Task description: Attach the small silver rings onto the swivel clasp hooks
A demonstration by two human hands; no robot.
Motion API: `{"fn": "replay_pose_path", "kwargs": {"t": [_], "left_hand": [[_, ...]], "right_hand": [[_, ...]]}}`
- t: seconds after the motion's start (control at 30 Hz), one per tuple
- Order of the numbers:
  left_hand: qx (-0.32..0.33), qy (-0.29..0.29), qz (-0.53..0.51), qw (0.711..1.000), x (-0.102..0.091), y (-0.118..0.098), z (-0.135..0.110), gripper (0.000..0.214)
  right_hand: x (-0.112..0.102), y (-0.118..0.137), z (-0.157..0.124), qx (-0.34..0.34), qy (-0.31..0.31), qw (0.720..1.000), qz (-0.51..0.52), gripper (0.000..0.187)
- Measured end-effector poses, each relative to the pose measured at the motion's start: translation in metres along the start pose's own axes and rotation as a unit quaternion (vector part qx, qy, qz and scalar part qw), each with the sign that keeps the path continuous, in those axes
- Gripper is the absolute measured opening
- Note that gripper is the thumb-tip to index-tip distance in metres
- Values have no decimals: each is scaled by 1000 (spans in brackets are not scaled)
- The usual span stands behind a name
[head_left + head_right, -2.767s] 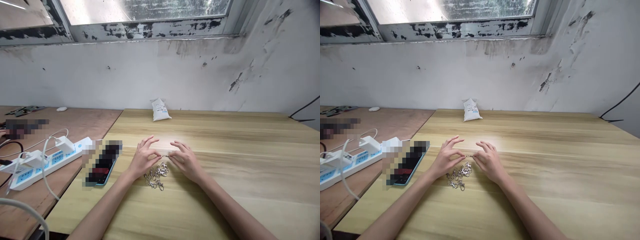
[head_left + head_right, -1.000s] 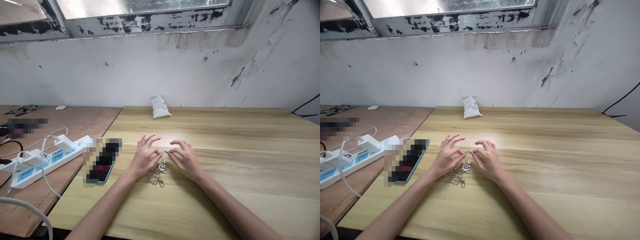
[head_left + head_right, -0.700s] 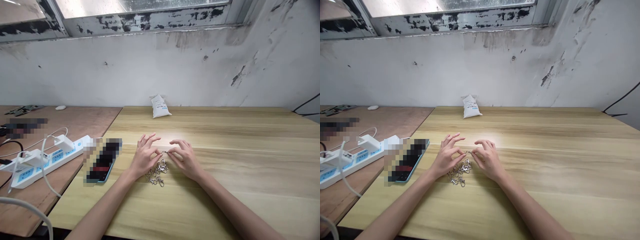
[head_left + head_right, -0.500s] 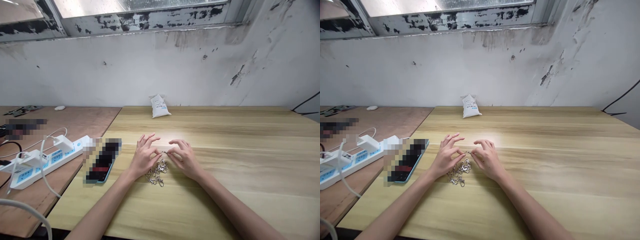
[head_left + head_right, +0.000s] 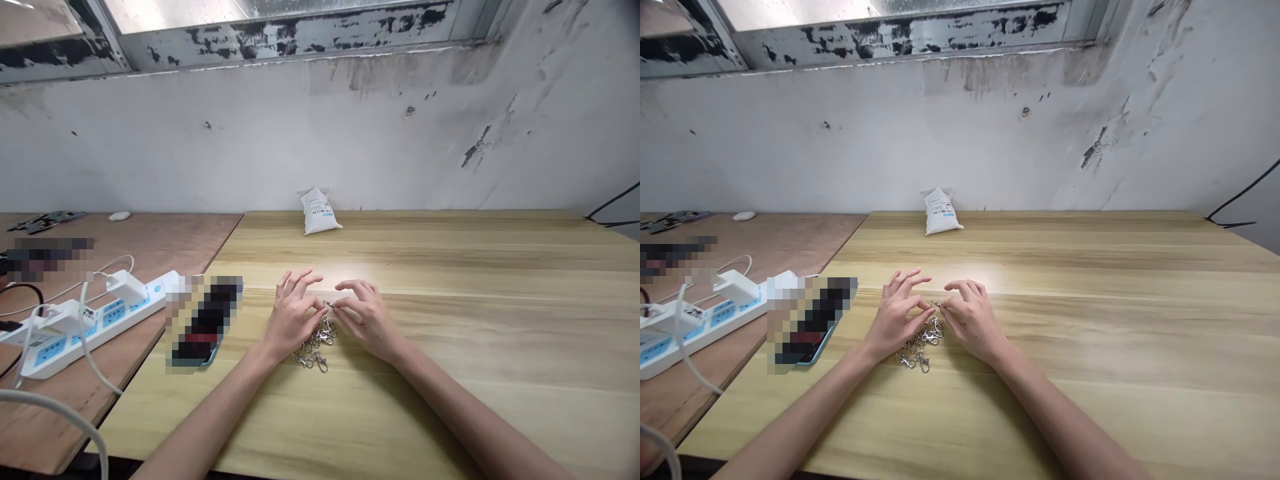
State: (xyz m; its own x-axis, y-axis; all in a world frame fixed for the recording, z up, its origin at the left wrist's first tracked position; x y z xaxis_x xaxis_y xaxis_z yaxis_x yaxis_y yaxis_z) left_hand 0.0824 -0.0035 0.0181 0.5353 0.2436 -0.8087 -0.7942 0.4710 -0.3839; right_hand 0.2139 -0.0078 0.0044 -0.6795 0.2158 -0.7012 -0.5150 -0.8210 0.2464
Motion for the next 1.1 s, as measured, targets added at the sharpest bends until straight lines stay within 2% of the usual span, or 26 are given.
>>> {"fn": "replay_pose_path", "kwargs": {"t": [0.27, 0.47, 0.7, 0.8, 0.87, 0.93, 1.1], "left_hand": [[-14, -12, 9, 1000, -1, 2, 1, 12], [-14, -19, 0, 1000, -3, 4, 1, 13], [-36, 32, -35, 998, 1, 16, 4, 11], [-13, 67, -47, 997, 4, 15, 5, 12], [3, 72, -51, 996, 2, 13, 5, 4], [5, 71, -69, 995, -2, 13, 6, 8], [-37, 100, -189, 976, -11, 19, 10, 7]], "right_hand": [[-2, 2, 1, 4, -15, 1000, -3, 11], [-3, 1, 2, -12, -3, 1000, -9, 12], [0, 2, 1, -50, 51, 997, -25, 17], [0, 4, 1, -57, 63, 996, -27, 18], [-3, 5, 2, -59, 58, 996, -33, 18], [-6, 8, 4, -60, 46, 996, -40, 18], [-13, 13, 8, -64, 16, 997, -46, 14]]}}
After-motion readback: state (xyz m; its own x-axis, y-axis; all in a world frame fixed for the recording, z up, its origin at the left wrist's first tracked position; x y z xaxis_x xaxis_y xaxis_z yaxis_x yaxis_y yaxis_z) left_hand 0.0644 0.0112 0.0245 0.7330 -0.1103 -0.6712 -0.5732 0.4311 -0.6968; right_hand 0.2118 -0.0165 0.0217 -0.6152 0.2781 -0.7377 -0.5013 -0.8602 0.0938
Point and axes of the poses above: each hand's wrist, its own z-axis towards the middle knuckle, its own x-axis out of the palm, y = z × x, the point moved 8 cm from there along z, towards the middle knuckle, and after that the axes turned 13 degrees about -x, right-handed, at the moved point
